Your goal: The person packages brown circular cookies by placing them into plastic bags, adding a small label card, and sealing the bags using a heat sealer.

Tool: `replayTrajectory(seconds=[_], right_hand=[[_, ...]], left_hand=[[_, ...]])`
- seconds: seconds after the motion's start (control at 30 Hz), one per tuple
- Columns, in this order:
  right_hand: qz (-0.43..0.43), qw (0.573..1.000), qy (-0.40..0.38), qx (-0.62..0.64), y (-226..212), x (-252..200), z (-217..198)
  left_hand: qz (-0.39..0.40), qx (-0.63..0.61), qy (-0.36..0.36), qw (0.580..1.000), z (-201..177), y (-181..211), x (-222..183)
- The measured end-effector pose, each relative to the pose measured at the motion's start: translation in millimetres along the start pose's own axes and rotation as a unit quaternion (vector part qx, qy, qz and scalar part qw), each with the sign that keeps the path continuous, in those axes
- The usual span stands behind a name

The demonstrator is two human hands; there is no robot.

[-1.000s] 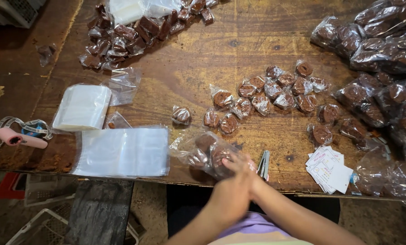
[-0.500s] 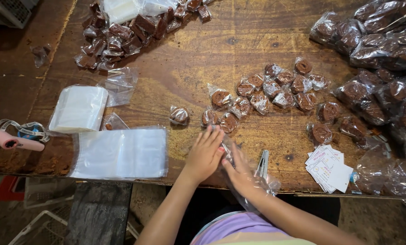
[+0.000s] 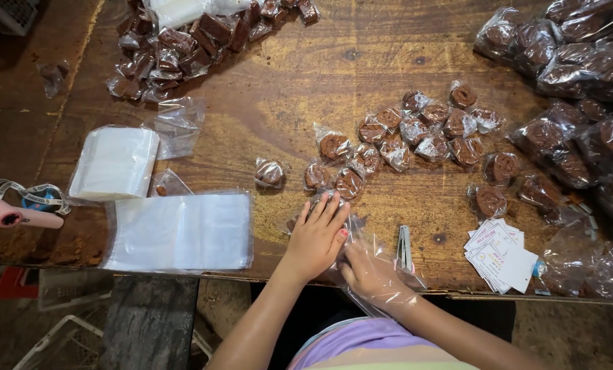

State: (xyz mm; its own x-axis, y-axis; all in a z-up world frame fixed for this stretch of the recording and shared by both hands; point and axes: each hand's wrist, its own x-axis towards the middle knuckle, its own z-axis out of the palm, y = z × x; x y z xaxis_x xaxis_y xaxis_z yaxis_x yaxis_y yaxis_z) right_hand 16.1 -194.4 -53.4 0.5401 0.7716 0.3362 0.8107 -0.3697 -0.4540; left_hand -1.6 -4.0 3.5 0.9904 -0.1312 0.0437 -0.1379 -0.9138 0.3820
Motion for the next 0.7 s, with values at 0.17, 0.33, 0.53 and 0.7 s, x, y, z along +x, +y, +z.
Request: replayTrajectory(seconds=[0.17,0.33,0.53,0.7], right_hand=[[0.033,0.981,-0.161,-0.104,35.6,-29.0,39.1],[0.109,0.950,-0.276,0.097,13.1,-21.2,-78.0],[0.373,0.838,-0.344,0.202,93.2,-24.7,-172.0],[0.513,0.841,-0.096,-0.142,134.7,3.8,-200.9]], left_hand=[[-0.027,0.035,-0.018,0.999,-0.6,12.6,-0.1],[-0.066,0.064,-0.010,0.996,3.2,21.9,-2.1],[-0.191,0.067,-0.112,0.973,-30.7,20.7,5.7],[-0.248,0.105,-0.017,0.963,-10.5,-18.8,-0.5]])
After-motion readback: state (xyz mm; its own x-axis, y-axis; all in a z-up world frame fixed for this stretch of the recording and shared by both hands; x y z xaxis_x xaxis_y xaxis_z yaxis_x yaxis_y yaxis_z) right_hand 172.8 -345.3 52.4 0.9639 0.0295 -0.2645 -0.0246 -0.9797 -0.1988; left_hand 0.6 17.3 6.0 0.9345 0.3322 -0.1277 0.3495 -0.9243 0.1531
